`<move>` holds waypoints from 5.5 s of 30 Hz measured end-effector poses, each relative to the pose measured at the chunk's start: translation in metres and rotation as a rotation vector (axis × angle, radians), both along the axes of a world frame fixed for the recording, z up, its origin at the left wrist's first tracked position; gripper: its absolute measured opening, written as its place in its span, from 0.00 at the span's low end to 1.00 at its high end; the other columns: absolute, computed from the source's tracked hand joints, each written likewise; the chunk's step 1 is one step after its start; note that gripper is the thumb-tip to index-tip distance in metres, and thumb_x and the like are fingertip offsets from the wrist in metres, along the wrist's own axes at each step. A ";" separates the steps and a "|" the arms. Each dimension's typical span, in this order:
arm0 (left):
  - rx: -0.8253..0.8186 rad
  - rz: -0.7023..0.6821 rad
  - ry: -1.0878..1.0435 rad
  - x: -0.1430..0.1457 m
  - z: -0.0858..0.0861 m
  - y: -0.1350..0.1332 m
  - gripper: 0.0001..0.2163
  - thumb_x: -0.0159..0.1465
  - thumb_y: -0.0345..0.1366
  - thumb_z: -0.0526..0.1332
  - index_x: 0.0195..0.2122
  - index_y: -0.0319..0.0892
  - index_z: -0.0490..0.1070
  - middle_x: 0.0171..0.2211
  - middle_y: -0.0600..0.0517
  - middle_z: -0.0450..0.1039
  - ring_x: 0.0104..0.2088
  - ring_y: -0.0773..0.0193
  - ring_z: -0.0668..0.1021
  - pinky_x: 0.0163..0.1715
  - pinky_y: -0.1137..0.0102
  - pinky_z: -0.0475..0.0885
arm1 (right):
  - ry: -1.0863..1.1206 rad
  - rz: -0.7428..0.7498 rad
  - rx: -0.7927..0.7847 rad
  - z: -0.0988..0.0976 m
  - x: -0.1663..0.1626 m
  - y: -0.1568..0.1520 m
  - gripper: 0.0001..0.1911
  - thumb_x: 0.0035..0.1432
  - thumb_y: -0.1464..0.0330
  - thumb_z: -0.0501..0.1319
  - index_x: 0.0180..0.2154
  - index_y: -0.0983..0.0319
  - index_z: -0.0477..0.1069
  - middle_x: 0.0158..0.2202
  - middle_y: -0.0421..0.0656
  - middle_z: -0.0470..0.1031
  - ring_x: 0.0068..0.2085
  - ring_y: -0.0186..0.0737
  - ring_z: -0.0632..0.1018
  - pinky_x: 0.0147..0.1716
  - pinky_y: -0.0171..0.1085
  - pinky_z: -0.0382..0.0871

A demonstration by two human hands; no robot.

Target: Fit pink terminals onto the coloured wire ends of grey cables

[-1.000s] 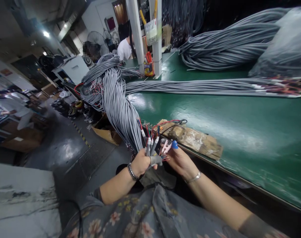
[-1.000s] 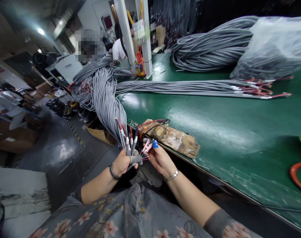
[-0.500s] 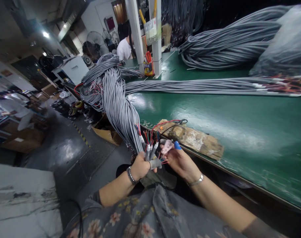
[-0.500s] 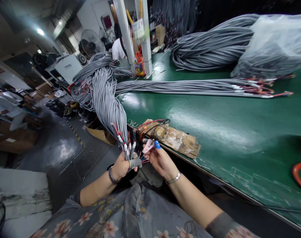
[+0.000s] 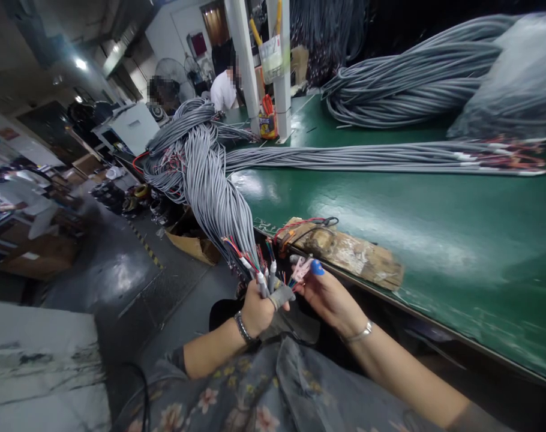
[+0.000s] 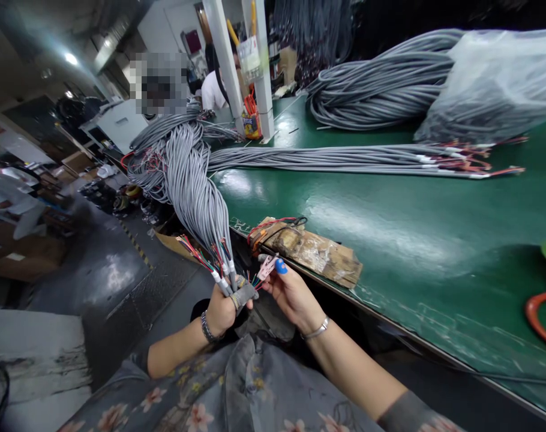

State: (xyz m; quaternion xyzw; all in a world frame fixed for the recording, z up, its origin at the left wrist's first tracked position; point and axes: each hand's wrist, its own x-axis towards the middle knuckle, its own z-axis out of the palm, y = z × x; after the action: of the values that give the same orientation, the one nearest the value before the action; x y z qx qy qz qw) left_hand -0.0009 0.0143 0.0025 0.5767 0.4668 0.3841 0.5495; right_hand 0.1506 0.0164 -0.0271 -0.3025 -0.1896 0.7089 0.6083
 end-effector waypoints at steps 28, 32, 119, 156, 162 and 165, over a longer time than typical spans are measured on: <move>0.015 0.033 0.036 -0.002 0.001 -0.004 0.19 0.55 0.50 0.64 0.17 0.41 0.70 0.17 0.51 0.71 0.22 0.65 0.72 0.28 0.69 0.68 | 0.002 0.013 0.008 0.001 0.001 -0.004 0.17 0.48 0.52 0.69 0.35 0.57 0.79 0.31 0.41 0.79 0.31 0.38 0.76 0.30 0.35 0.71; -0.004 0.060 0.005 -0.001 -0.004 -0.001 0.17 0.55 0.48 0.64 0.17 0.41 0.70 0.16 0.52 0.71 0.21 0.66 0.72 0.28 0.69 0.68 | -0.003 0.000 -0.001 0.003 0.000 -0.005 0.17 0.47 0.52 0.70 0.33 0.57 0.79 0.30 0.40 0.79 0.30 0.36 0.75 0.28 0.34 0.71; 0.114 -0.103 0.130 -0.002 0.008 -0.004 0.21 0.55 0.52 0.65 0.16 0.39 0.74 0.17 0.50 0.72 0.21 0.66 0.71 0.26 0.71 0.67 | -0.400 0.089 0.036 0.023 -0.010 -0.029 0.23 0.41 0.49 0.70 0.25 0.60 0.67 0.19 0.39 0.72 0.23 0.35 0.68 0.27 0.36 0.62; 0.107 0.040 0.046 0.000 0.001 -0.006 0.21 0.56 0.52 0.64 0.15 0.41 0.69 0.14 0.52 0.69 0.19 0.67 0.70 0.24 0.70 0.67 | -0.208 0.082 -0.094 0.024 -0.024 -0.031 0.21 0.40 0.53 0.73 0.25 0.60 0.69 0.16 0.37 0.69 0.22 0.34 0.67 0.23 0.34 0.58; 0.071 0.026 0.011 -0.003 0.004 -0.004 0.21 0.57 0.52 0.64 0.15 0.42 0.69 0.15 0.52 0.70 0.19 0.67 0.71 0.27 0.69 0.70 | -0.145 0.129 -0.043 0.010 -0.008 -0.029 0.20 0.37 0.55 0.75 0.28 0.61 0.76 0.25 0.40 0.74 0.26 0.33 0.70 0.28 0.35 0.63; 0.033 0.021 -0.007 -0.007 0.003 -0.003 0.21 0.56 0.51 0.64 0.15 0.41 0.70 0.15 0.52 0.71 0.20 0.67 0.72 0.28 0.69 0.70 | -0.093 0.094 -0.109 -0.003 0.004 -0.026 0.21 0.39 0.51 0.73 0.29 0.60 0.77 0.28 0.41 0.76 0.28 0.35 0.71 0.30 0.35 0.66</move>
State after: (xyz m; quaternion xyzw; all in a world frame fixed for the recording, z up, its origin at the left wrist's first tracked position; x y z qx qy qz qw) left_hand -0.0075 0.0112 0.0050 0.5794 0.4645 0.3997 0.5374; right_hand 0.1541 -0.0095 -0.0303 -0.3583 -0.1928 0.7312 0.5476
